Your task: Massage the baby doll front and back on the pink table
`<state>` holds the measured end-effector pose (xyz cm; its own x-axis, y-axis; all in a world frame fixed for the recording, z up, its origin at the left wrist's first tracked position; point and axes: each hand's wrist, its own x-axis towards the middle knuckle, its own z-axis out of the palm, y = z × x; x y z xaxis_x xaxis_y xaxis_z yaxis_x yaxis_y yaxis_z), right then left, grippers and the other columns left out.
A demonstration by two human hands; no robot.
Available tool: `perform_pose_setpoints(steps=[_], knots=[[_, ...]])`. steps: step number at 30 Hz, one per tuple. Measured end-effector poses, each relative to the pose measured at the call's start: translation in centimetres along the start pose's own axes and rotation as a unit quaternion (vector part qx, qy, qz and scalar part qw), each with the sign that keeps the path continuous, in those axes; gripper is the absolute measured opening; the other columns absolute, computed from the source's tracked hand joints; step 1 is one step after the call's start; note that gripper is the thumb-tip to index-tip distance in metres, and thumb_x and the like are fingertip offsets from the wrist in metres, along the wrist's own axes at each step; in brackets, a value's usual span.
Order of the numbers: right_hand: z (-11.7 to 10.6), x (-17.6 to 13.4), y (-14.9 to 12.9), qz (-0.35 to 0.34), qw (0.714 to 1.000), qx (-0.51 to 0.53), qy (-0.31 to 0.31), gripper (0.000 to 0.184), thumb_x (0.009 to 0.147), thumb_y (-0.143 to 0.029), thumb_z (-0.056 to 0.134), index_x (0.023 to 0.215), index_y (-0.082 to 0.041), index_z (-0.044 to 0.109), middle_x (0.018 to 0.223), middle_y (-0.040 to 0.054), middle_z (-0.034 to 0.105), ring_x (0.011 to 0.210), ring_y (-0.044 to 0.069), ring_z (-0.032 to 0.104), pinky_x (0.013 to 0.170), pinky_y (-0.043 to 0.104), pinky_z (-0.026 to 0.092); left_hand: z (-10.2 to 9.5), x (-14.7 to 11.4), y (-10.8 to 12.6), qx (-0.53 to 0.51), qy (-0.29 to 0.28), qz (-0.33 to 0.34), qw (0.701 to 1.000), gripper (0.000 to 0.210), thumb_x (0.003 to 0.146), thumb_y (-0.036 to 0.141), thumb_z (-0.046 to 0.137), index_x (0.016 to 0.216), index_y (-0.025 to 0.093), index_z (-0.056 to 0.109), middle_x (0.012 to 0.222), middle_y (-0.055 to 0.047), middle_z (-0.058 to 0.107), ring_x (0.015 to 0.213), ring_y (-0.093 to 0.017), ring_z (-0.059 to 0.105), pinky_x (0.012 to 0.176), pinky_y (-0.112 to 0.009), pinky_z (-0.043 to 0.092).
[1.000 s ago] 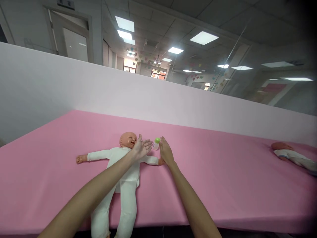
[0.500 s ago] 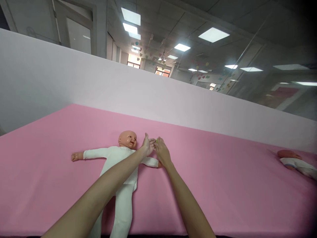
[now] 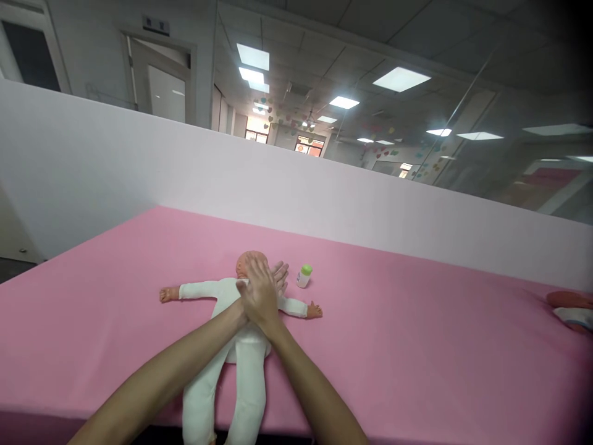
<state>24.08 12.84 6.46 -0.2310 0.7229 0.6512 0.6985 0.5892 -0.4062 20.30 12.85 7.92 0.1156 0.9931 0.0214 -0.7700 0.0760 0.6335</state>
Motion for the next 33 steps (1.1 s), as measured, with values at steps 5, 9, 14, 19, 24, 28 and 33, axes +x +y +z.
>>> perform_pose_setpoints(steps=[5,9,14,19,24,28,33], knots=[[0.2,0.1,-1.2,0.098,0.991,0.088,-0.017,0.077,0.108,-0.063,0.026,0.168,-0.016,0.02,0.174,0.0122,0.019,0.162,0.028,0.012,0.13,0.054,0.02,-2.9,-2.6,5.4,0.014,-0.132,-0.041,0.99,0.082,0.1,0.076,0.025,0.155,0.023,0.051,0.162,-0.01,0.048,0.155,-0.029,0.036,0.124,-0.044,0.038],[2.2,-3.2,-4.5,0.03,0.995,0.093,0.005,0.091,0.105,-0.062,0.043,0.169,-0.015,-0.002,0.176,0.0146,0.0,0.162,0.035,-0.003,0.128,0.063,0.019,-3.8,-3.1,6.8,0.043,-0.093,0.042,0.994,0.085,0.093,0.083,0.034,0.162,0.033,0.04,0.167,-0.003,0.04,0.161,-0.026,0.021,0.127,-0.044,0.034],[0.0,-1.2,-6.2,0.016,0.996,0.082,0.031,0.075,0.106,-0.063,0.037,0.168,-0.022,0.024,0.173,0.01,0.024,0.162,0.033,0.011,0.13,0.063,0.014,-3.6,-6.2,5.4,0.043,-0.106,-0.02,0.993,0.085,0.096,0.081,0.03,0.164,0.031,0.038,0.169,-0.004,0.037,0.161,-0.03,0.017,0.129,-0.049,0.027],[-1.3,-1.2,-6.4,0.049,0.988,0.139,0.056,0.069,0.111,-0.055,0.026,0.169,-0.021,0.009,0.176,0.0089,0.013,0.162,0.024,0.012,0.13,0.053,0.026,-3.4,-7.5,6.5,0.067,-0.195,0.034,0.978,0.094,0.096,0.083,0.014,0.165,0.023,0.034,0.173,-0.006,0.029,0.162,-0.028,0.01,0.132,-0.045,0.014],[-0.2,-2.5,-8.0,-0.04,0.992,0.105,0.052,0.067,0.11,-0.057,0.024,0.169,-0.026,0.016,0.175,0.0055,0.015,0.163,0.028,0.01,0.131,0.059,0.019,-4.3,-6.1,5.5,0.154,-0.159,0.109,0.969,0.089,0.098,0.078,0.006,0.169,0.028,0.02,0.175,-0.002,0.021,0.162,-0.027,0.013,0.132,-0.046,0.018],[-1.0,-1.7,-3.9,0.044,0.992,0.107,0.045,0.071,0.109,-0.061,0.027,0.169,-0.023,0.015,0.175,0.0068,0.019,0.162,0.025,0.014,0.129,0.053,0.026,-8.1,-4.7,5.5,0.382,-0.147,0.107,0.906,0.085,0.1,0.075,0.006,0.17,0.028,0.01,0.177,0.0,0.005,0.162,-0.028,0.003,0.133,-0.048,0.009],[0.0,-4.2,3.7,0.148,0.989,0.021,-0.003,0.082,0.107,-0.066,0.026,0.169,-0.013,0.016,0.175,0.0122,0.014,0.163,0.028,0.01,0.131,0.054,0.019,-14.4,-1.7,5.8,0.644,-0.138,0.176,0.732,0.086,0.104,0.069,0.021,0.17,0.019,0.001,0.176,-0.006,-0.005,0.162,-0.032,-0.004,0.132,-0.05,0.002]])
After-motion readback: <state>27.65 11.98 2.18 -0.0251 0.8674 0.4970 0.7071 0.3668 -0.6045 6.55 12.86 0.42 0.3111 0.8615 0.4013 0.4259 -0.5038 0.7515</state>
